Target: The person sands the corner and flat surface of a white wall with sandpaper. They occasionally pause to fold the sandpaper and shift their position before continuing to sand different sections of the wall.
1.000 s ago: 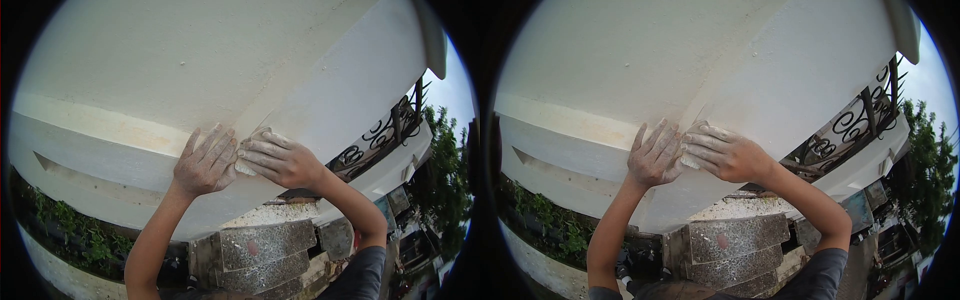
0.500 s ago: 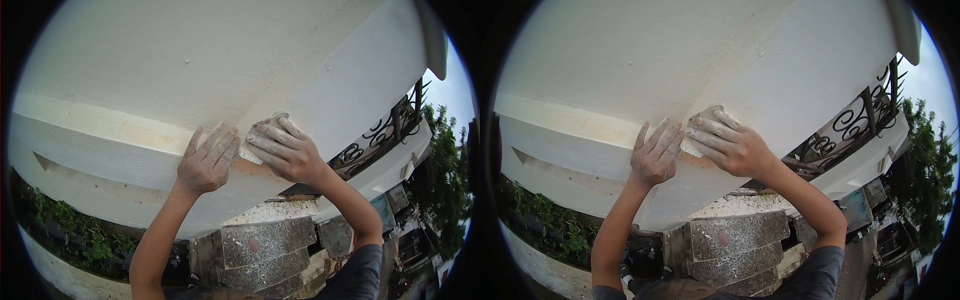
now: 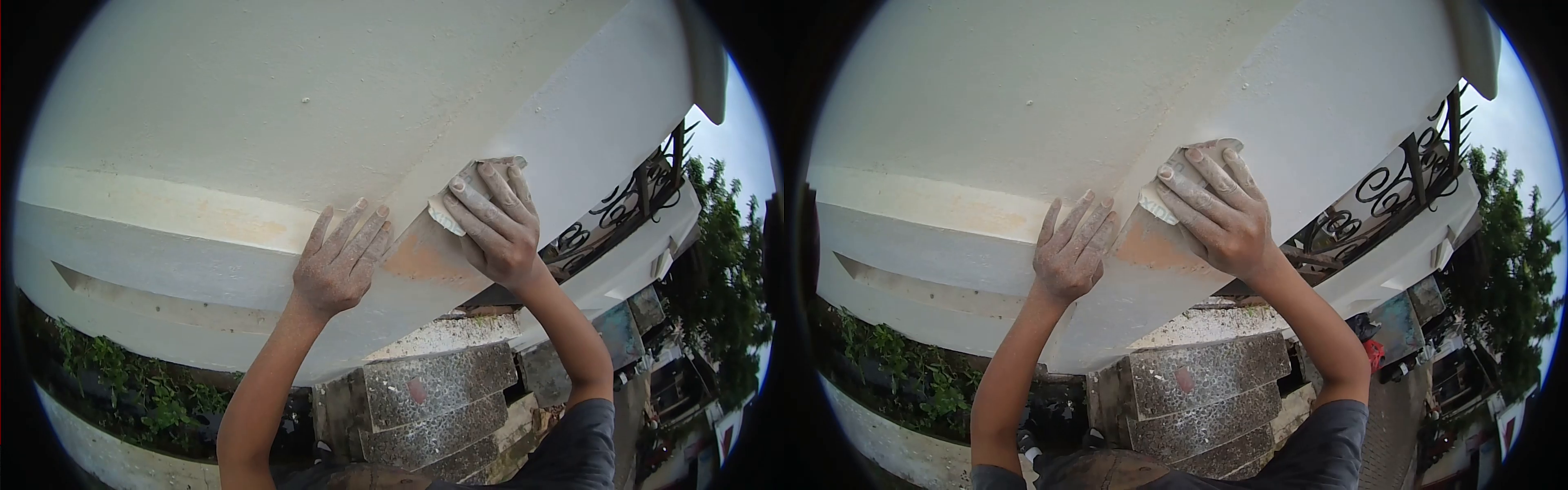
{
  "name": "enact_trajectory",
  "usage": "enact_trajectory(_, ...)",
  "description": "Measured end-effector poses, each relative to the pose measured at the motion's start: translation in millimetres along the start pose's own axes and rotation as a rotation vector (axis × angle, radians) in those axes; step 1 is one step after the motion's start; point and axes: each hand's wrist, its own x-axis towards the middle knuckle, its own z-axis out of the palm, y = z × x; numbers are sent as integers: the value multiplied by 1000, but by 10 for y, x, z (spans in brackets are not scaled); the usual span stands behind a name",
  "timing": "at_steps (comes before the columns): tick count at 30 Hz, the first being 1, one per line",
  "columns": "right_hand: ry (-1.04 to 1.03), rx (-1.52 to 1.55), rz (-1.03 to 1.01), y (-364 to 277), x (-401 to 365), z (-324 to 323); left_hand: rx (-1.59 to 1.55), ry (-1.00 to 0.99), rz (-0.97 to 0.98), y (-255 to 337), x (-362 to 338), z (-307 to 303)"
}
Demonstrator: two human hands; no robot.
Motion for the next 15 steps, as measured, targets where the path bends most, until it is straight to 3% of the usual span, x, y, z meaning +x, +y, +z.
enact_trajectory(3,-307,209,-207,-229,-134,225,0,-17,1,-5,6,3)
enact_trajectory(6,88,-117,-15,148,-31,-90,-31,26,-6,-9,23,20)
enact_trajectory(10,-186,128,-111,-178,-214,185,-45,37,-11,18,41,4)
enact_trajectory(11,-274,174,-228,-229,-229,234,-47,35,-7,20,53,5)
enact_trajectory(14,26,-108,-79,183,-102,-132,-11,17,-8,-1,36,11)
enact_trajectory(15,199,-234,104,257,-101,-181,18,1,-5,-22,36,9)
